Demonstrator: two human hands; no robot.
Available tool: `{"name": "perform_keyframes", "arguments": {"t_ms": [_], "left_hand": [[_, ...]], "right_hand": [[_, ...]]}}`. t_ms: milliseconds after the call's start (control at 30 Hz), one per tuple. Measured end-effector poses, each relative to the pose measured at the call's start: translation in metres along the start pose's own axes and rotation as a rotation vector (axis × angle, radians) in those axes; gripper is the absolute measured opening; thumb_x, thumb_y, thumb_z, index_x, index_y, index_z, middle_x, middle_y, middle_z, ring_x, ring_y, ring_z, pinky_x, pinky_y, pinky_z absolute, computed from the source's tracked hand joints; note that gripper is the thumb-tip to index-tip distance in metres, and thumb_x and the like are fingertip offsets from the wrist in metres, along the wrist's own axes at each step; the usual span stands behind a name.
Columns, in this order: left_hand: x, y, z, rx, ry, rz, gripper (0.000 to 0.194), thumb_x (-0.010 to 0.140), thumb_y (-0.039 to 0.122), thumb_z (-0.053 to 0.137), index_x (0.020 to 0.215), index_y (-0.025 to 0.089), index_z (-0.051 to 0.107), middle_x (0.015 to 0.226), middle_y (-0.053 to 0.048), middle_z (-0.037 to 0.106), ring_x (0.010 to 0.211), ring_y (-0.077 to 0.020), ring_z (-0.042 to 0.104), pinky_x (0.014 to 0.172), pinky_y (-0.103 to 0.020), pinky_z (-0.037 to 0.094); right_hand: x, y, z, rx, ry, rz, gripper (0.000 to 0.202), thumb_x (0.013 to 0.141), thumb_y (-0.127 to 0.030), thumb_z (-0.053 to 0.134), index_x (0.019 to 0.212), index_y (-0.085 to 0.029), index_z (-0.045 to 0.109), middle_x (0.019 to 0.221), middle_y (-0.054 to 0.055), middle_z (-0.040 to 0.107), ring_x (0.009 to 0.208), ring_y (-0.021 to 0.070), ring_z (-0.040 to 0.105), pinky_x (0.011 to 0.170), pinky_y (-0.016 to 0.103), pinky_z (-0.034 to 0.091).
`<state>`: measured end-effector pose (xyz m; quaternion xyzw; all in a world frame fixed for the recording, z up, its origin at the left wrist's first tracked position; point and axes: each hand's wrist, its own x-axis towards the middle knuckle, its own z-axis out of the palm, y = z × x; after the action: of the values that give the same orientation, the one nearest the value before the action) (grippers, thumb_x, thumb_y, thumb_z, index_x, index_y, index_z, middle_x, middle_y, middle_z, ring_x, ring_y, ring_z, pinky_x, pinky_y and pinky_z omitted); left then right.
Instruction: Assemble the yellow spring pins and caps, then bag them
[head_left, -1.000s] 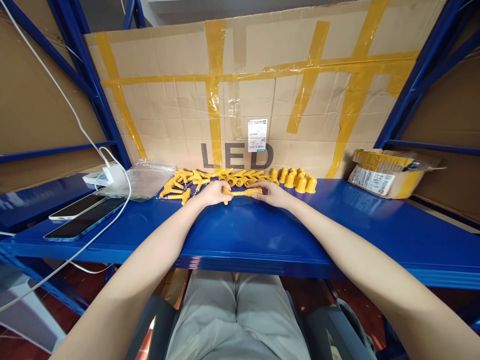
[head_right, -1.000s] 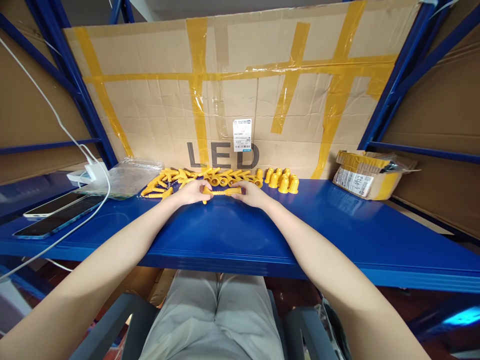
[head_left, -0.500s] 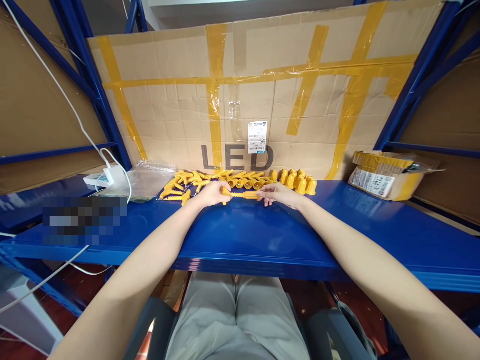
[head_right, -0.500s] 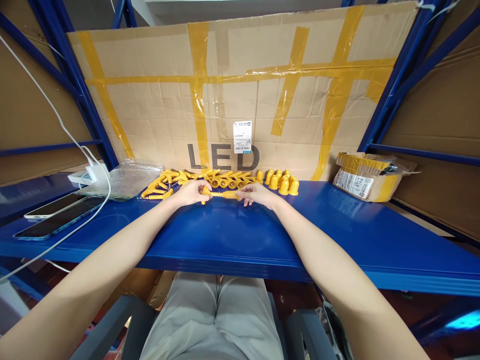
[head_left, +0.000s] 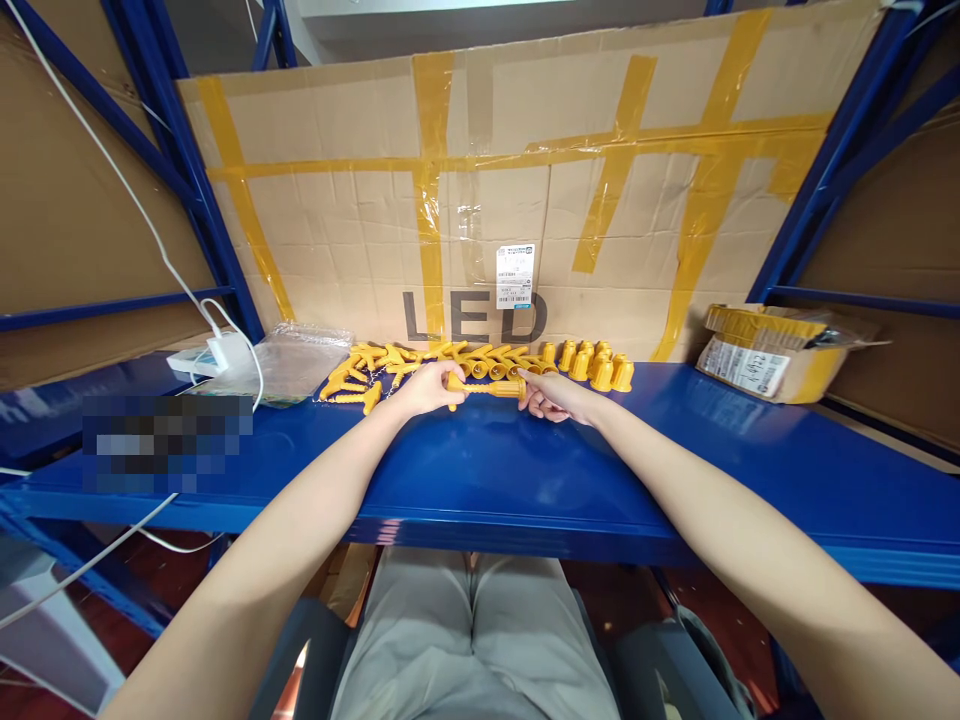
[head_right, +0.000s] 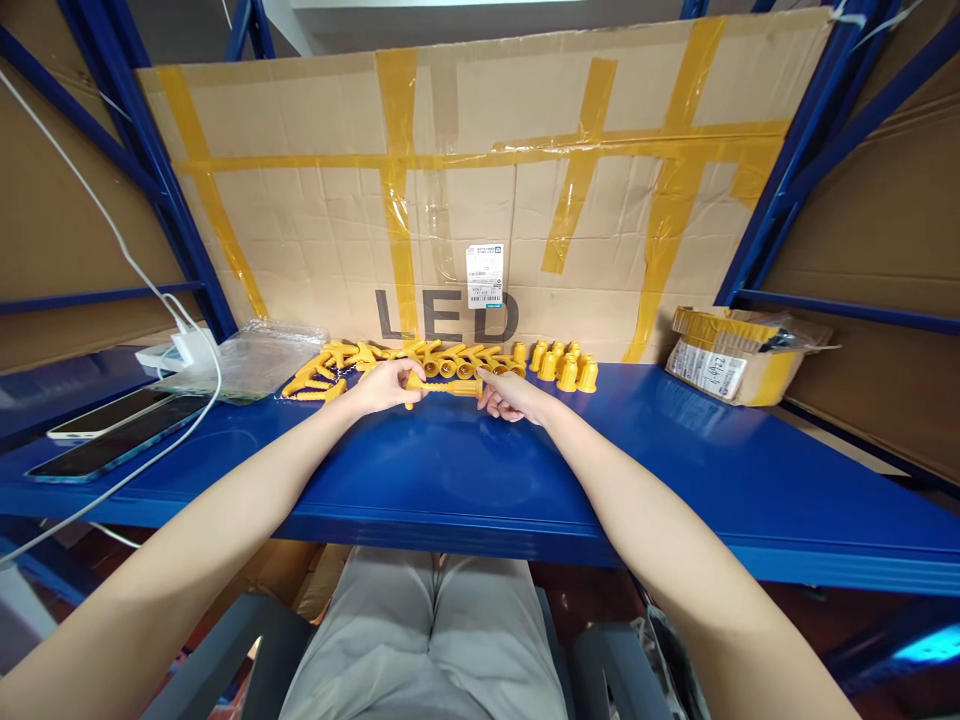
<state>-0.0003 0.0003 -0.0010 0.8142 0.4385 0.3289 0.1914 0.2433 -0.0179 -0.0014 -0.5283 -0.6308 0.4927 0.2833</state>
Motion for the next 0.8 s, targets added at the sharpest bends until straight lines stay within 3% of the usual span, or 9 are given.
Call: {"name": "perform_keyframes", "arguments": {"t_ms": [100,167,233,300,433,567,800], "left_hand": [[0.001,-0.001,0.001,-0.021,0.006,-0.005,0.021,0.061,0.023,0.067,0.079,0.017,0.058,0.049,0.006,0.054,0.048,-0.0113,0.051,0.050,-0.022,0.035],[0.001,-0.003,0.002,-0.048,0.016,-0.010,0.021,0.062,0.025,0.067,0.079,0.017,0.057,0.049,0.006,0.054,0.047,-0.0114,0.051,0.049,-0.022,0.036],[0.001,-0.003,0.002,-0.065,0.011,-0.013,0.021,0.062,0.024,0.067,0.079,0.017,0.057,0.049,0.006,0.054,0.047,-0.0116,0.052,0.049,-0.022,0.036],[0.001,-0.004,0.002,-0.064,-0.002,-0.019,0.021,0.061,0.021,0.067,0.079,0.017,0.057,0.050,0.006,0.055,0.048,-0.0117,0.052,0.049,-0.022,0.036],[0.002,-0.005,0.001,-0.036,0.000,-0.014,0.021,0.060,0.020,0.066,0.079,0.017,0.058,0.050,0.007,0.053,0.048,-0.0105,0.050,0.048,-0.021,0.034],[0.002,-0.005,0.002,0.009,0.015,0.024,0.020,0.059,0.018,0.066,0.077,0.017,0.058,0.048,0.008,0.050,0.045,-0.0088,0.045,0.046,-0.021,0.030],[0.002,-0.004,0.002,0.047,0.020,0.013,0.020,0.060,0.021,0.066,0.078,0.018,0.058,0.051,0.007,0.054,0.048,-0.0103,0.047,0.049,-0.022,0.032]], "right_hand": [[-0.001,0.001,-0.005,0.036,-0.031,-0.012,0.060,0.087,-0.068,0.035,0.073,-0.014,0.057,0.042,0.001,0.051,0.025,0.0053,0.032,0.022,0.018,0.018],[-0.003,0.002,-0.008,0.088,-0.061,-0.051,0.051,0.085,-0.065,0.046,0.082,-0.015,0.057,0.058,0.004,0.062,0.032,0.0073,0.044,0.025,0.018,0.030],[-0.005,0.001,-0.011,0.126,-0.065,-0.120,0.038,0.078,-0.051,0.066,0.093,-0.018,0.056,0.080,0.006,0.068,0.046,0.0101,0.057,0.035,0.021,0.046],[-0.007,0.001,-0.011,0.122,-0.039,-0.184,0.039,0.070,-0.036,0.078,0.098,-0.020,0.056,0.088,0.005,0.068,0.056,0.0111,0.062,0.046,0.022,0.054],[-0.007,0.002,-0.010,0.101,-0.045,-0.207,0.027,0.074,-0.036,0.074,0.086,-0.016,0.059,0.086,0.007,0.069,0.053,0.0093,0.059,0.047,0.022,0.054],[-0.005,0.004,-0.009,0.112,-0.060,-0.175,0.031,0.078,-0.044,0.069,0.079,-0.014,0.061,0.085,0.012,0.071,0.050,0.0100,0.057,0.043,0.023,0.052],[-0.007,0.001,-0.005,0.172,-0.033,-0.146,0.030,0.078,-0.043,0.070,0.074,-0.015,0.062,0.080,0.013,0.072,0.049,0.0114,0.056,0.040,0.023,0.048]]}}
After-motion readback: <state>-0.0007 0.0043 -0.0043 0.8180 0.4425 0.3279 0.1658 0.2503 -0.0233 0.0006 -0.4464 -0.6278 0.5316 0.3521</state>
